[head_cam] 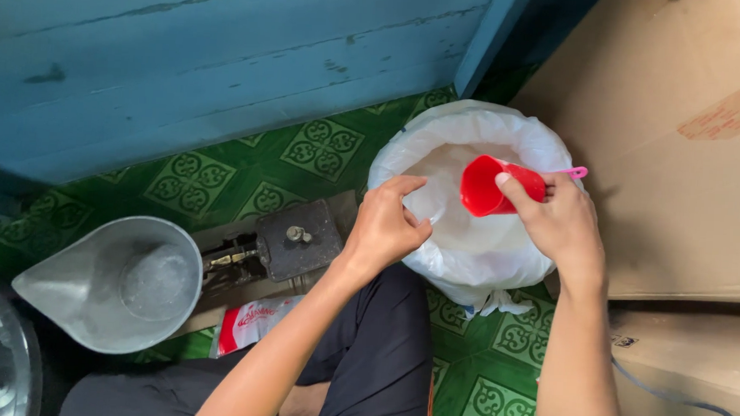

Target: Filling small plastic bags with white powder from a large sack using a scoop and organizing them in a tub.

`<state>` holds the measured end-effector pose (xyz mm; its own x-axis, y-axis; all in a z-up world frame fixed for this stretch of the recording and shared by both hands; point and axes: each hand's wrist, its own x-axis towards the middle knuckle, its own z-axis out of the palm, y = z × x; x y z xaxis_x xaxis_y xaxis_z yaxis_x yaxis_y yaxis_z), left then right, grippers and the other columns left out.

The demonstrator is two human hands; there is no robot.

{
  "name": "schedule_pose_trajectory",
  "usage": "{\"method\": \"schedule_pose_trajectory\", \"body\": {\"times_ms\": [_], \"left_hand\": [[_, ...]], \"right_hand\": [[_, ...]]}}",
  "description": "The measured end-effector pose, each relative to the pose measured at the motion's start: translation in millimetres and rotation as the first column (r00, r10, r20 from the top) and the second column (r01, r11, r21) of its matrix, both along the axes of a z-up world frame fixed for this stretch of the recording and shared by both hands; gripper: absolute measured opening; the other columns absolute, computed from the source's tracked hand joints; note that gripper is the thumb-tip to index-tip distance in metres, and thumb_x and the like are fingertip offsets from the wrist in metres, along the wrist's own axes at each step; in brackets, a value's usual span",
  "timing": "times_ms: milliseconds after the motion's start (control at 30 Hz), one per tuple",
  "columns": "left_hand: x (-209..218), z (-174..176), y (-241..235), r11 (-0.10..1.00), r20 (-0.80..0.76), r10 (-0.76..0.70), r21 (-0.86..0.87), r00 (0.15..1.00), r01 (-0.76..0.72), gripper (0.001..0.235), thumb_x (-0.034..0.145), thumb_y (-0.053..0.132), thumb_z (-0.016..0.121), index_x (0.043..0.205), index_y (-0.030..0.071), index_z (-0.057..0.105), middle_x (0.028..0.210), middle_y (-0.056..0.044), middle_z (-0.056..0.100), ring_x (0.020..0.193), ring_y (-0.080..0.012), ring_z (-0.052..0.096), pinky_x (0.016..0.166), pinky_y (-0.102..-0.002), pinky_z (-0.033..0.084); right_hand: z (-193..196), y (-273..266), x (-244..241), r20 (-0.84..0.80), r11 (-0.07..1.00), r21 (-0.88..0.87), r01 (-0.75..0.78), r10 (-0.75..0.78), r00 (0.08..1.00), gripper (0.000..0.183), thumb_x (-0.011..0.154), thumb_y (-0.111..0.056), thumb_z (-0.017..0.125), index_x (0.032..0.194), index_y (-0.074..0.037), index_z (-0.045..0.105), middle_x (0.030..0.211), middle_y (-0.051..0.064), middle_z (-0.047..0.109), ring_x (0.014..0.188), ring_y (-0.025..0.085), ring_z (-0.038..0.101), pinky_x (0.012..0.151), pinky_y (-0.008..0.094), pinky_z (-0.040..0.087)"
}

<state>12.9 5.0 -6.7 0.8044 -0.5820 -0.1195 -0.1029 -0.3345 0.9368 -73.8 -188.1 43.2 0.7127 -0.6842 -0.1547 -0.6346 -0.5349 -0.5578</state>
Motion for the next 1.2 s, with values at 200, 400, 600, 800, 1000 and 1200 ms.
{"method": "schedule_pose_trajectory", "body": {"times_ms": [200,400,600,800,1000,1200], "left_hand": [[-3,17,-1,0.995,0.018,-0.041,0.092,0.999,0.039,0.056,0.075,0.003,0.063,0.13,-0.006,0.056,0.127,-0.019,0.061,0.074,-0.0257,0.073,0.066,-0.038,0.061],[-5,20,-4,0.992,0.019,-0.068,0.109,0.998,0.065,0.055,0.076,0.003,0.063,0.13,-0.006,0.057,0.13,-0.018,0.06,0.074,-0.0258,0.073,0.067,-0.038,0.06],[2,7,-6,0.991,-0.017,-0.075,0.112,0.997,0.076,0.055,0.076,0.003,0.064,0.13,-0.005,0.057,0.13,-0.016,0.06,0.074,-0.0233,0.072,0.063,-0.034,0.06],[3,8,-9,0.992,-0.007,-0.079,0.102,0.997,0.079,0.054,0.075,0.004,0.065,0.128,-0.006,0.058,0.127,-0.018,0.062,0.074,-0.0237,0.072,0.062,-0.034,0.06],[6,8,-6,0.989,0.005,-0.058,0.137,0.998,0.057,0.043,0.075,0.006,0.065,0.117,-0.001,0.066,0.124,-0.015,0.064,0.071,-0.0251,0.073,0.066,-0.037,0.06],[20,-1,-8,0.984,0.143,-0.051,0.177,0.988,0.025,0.021,0.076,0.022,0.066,0.083,0.005,0.076,0.109,-0.011,0.07,0.067,-0.0295,0.073,0.067,-0.043,0.058]], "right_hand": [[-68,-25,-10,0.057,0.969,-0.245,0.029,-0.016,0.998,0.073,0.071,-0.053,0.079,0.104,0.009,0.062,0.102,0.029,0.062,0.101,0.048,0.062,0.086,0.051,0.05],[-133,-13,-3,-0.121,0.948,-0.31,-0.063,0.027,0.992,0.084,0.059,-0.041,0.086,0.114,0.013,0.054,0.106,0.026,0.054,0.105,0.046,0.058,0.085,0.048,0.055],[-115,-2,6,-0.186,0.962,-0.251,-0.104,0.057,0.981,0.086,0.074,-0.049,0.076,0.128,0.011,0.048,0.119,0.026,0.051,0.117,0.047,0.051,0.098,0.056,0.045],[-76,10,20,0.031,0.947,0.251,-0.199,0.198,0.98,0.056,0.088,-0.056,0.058,0.08,-0.003,0.072,0.082,0.02,0.072,0.094,0.04,0.067,0.086,0.047,0.05],[-69,22,39,-0.181,0.964,0.163,-0.208,0.237,0.954,0.027,0.078,-0.042,0.063,0.069,-0.017,0.07,0.066,0.003,0.069,0.078,0.026,0.068,0.07,0.04,0.052],[-34,30,39,-0.131,0.944,0.223,-0.244,0.277,0.952,0.022,0.077,-0.029,0.062,0.075,-0.01,0.073,0.069,0.011,0.071,0.08,0.031,0.07,0.074,0.042,0.053]]}}
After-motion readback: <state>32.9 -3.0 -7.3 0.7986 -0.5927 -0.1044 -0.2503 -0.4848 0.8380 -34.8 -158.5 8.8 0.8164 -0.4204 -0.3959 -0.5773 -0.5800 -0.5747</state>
